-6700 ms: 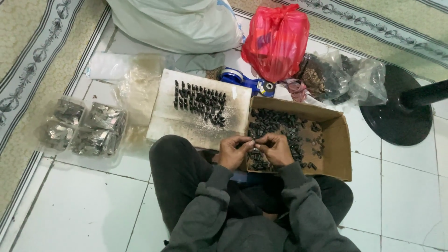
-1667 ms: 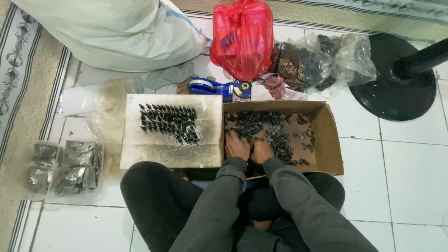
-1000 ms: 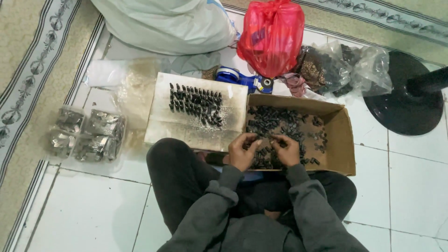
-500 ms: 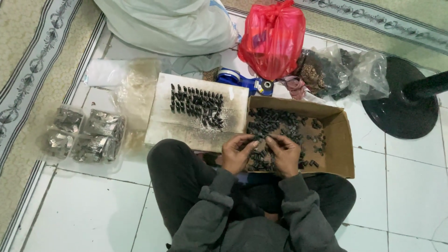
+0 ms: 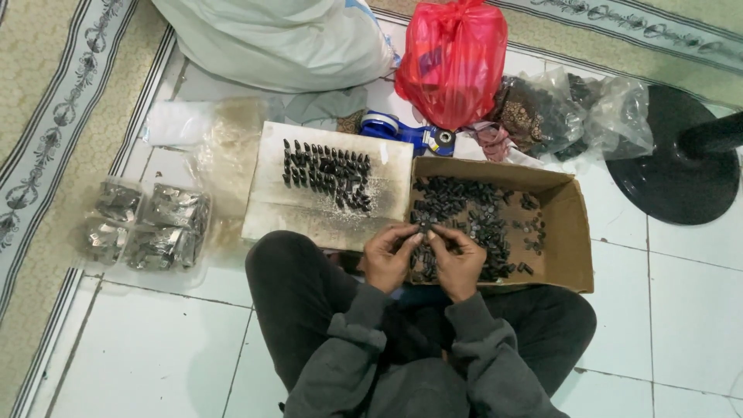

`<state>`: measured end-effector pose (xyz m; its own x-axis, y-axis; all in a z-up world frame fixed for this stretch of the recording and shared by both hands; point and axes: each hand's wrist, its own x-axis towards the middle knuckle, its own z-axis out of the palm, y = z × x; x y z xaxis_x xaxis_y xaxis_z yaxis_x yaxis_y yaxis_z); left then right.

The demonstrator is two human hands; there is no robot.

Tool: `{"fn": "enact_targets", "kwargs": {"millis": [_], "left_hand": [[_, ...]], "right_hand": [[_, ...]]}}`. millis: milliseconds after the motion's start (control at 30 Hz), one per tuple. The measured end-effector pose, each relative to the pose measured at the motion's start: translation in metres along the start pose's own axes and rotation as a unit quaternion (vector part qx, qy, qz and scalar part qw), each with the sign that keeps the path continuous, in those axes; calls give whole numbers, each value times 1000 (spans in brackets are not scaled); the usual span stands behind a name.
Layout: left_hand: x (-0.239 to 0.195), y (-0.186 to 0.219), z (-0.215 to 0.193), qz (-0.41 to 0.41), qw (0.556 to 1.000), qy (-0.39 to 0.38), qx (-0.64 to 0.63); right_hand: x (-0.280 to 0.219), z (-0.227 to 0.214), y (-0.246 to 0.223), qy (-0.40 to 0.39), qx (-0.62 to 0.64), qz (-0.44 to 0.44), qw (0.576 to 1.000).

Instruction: The person sits on the floor and repeatedly picks up small black metal pieces from a cardboard box. They place the pieces onto a white rectangular board, arranging them in neat rows. The person continues this sorting process throughout the clip.

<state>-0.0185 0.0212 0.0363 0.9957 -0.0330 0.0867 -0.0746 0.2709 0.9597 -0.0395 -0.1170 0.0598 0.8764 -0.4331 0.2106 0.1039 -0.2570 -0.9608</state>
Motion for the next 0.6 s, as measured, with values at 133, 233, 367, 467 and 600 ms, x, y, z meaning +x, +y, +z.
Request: {"fn": "enact_targets", "kwargs": {"millis": [133, 233, 367, 467, 600], "left_hand": [[-1, 0, 0, 13, 1000, 7, 8], [0, -1, -3, 13, 1000, -4, 2], [1, 4, -6, 12, 999, -32, 15], [3, 10, -8, 16, 998, -55, 23], [4, 10, -10, 28, 994, -80, 71]], "right_hand": [[1, -2, -7, -15, -2, -4, 1000], [8, -7, -4, -60, -9, 16, 998], [16, -19, 16, -127, -2, 43, 991], [23, -24, 15, -166, -3, 54, 985], [31, -27, -4, -227, -54, 54, 971]]}}
